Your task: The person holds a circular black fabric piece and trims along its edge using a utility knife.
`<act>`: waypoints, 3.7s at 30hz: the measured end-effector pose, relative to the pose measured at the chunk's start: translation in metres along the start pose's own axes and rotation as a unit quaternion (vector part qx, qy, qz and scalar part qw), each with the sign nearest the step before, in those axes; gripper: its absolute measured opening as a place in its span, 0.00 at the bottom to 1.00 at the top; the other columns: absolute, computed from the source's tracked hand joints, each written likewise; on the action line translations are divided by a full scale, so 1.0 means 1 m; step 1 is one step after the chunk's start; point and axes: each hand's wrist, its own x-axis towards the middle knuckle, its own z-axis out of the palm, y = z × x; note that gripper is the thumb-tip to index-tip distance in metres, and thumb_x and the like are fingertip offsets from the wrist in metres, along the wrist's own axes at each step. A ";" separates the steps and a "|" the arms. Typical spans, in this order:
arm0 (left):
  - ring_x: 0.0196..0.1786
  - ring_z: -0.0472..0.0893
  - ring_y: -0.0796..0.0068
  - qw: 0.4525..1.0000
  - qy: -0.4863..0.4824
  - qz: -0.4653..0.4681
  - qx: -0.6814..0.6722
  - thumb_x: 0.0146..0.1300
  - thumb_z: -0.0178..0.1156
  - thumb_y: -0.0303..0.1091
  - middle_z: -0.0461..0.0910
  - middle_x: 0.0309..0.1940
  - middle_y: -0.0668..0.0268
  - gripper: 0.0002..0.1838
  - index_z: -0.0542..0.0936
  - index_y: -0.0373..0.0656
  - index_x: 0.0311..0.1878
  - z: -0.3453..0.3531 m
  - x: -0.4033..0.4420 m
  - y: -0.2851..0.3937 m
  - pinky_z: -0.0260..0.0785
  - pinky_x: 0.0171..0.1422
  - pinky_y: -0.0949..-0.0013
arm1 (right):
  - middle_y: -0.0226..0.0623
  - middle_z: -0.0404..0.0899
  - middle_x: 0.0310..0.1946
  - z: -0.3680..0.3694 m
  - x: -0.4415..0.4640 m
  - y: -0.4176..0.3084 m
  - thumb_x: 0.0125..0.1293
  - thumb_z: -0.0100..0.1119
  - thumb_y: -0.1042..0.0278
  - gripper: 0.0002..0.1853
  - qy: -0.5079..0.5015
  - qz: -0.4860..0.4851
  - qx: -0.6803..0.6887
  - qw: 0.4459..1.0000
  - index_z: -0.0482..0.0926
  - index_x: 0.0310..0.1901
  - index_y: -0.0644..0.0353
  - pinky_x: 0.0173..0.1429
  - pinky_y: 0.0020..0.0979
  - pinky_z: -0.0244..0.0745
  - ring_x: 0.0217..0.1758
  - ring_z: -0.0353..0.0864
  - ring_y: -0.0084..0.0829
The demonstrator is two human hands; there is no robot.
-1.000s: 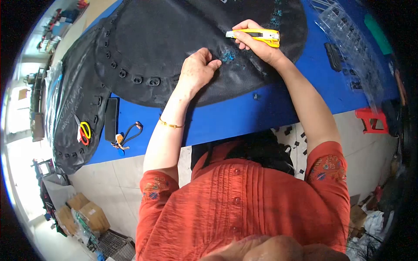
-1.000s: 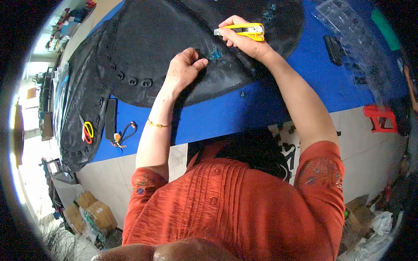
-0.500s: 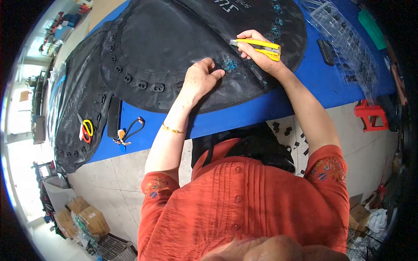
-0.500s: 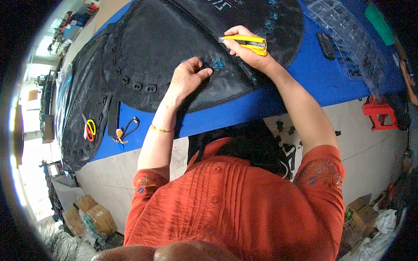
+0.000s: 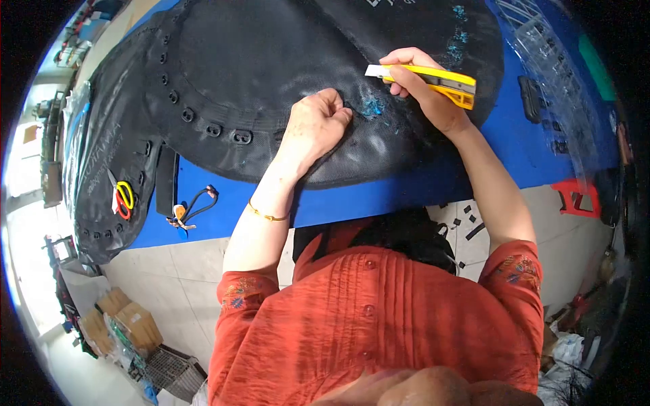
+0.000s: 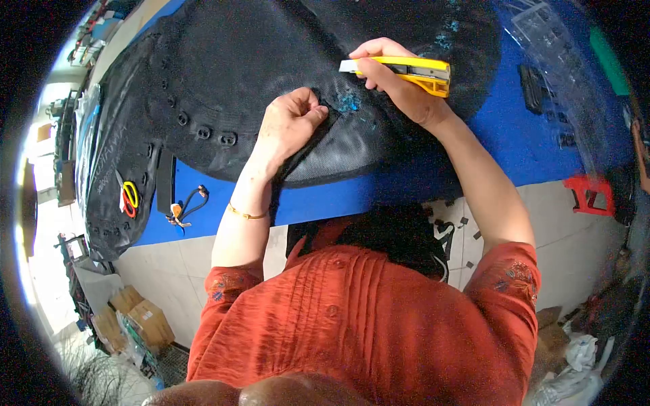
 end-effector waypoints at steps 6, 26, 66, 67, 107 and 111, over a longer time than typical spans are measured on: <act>0.26 0.64 0.88 0.998 -0.028 -0.034 -0.050 0.67 0.65 0.30 0.69 0.19 0.78 0.13 0.73 0.42 0.28 -0.003 0.000 0.001 0.57 0.29 0.75 | 0.30 0.76 0.40 0.013 0.014 -0.010 0.75 0.55 0.66 0.06 -0.078 -0.103 -0.120 0.984 0.77 0.44 0.59 0.46 0.26 0.74 0.40 0.77 0.23; 0.21 0.70 0.80 0.991 -0.038 -0.074 -0.103 0.64 0.66 0.29 0.72 0.15 0.66 0.11 0.75 0.39 0.28 -0.006 -0.003 0.004 0.65 0.27 0.69 | 0.34 0.80 0.31 0.030 0.012 0.000 0.71 0.59 0.67 0.04 -0.053 -0.095 -0.130 0.985 0.77 0.37 0.56 0.42 0.30 0.79 0.34 0.85 0.30; 0.27 0.66 0.90 0.994 -0.040 -0.081 -0.065 0.70 0.64 0.29 0.71 0.22 0.79 0.10 0.75 0.41 0.33 -0.008 -0.006 0.011 0.57 0.30 0.78 | 0.37 0.74 0.35 0.019 0.015 0.014 0.64 0.62 0.77 0.09 -0.110 -0.218 -0.180 0.953 0.72 0.41 0.56 0.39 0.34 0.77 0.37 0.79 0.37; 0.27 0.66 0.90 0.994 -0.041 -0.081 -0.065 0.70 0.64 0.29 0.71 0.22 0.79 0.10 0.75 0.41 0.33 -0.007 -0.006 0.010 0.57 0.30 0.78 | 0.36 0.74 0.35 0.019 0.014 0.014 0.63 0.63 0.77 0.10 -0.103 -0.200 -0.170 0.960 0.72 0.42 0.56 0.39 0.33 0.77 0.37 0.79 0.37; 0.28 0.66 0.90 0.997 -0.036 -0.037 -0.051 0.71 0.63 0.29 0.72 0.23 0.79 0.09 0.76 0.39 0.35 -0.005 -0.003 0.001 0.58 0.30 0.77 | 0.36 0.72 0.33 0.026 0.016 0.015 0.68 0.59 0.75 0.07 -0.108 -0.203 -0.186 0.955 0.69 0.38 0.58 0.38 0.33 0.73 0.35 0.78 0.36; 0.28 0.66 0.90 0.998 -0.032 -0.031 -0.051 0.71 0.64 0.29 0.72 0.23 0.79 0.09 0.75 0.39 0.34 -0.003 -0.003 -0.003 0.58 0.30 0.77 | 0.36 0.73 0.34 0.020 0.016 0.018 0.64 0.61 0.75 0.05 -0.111 -0.281 -0.269 0.915 0.74 0.34 0.58 0.40 0.34 0.75 0.36 0.78 0.37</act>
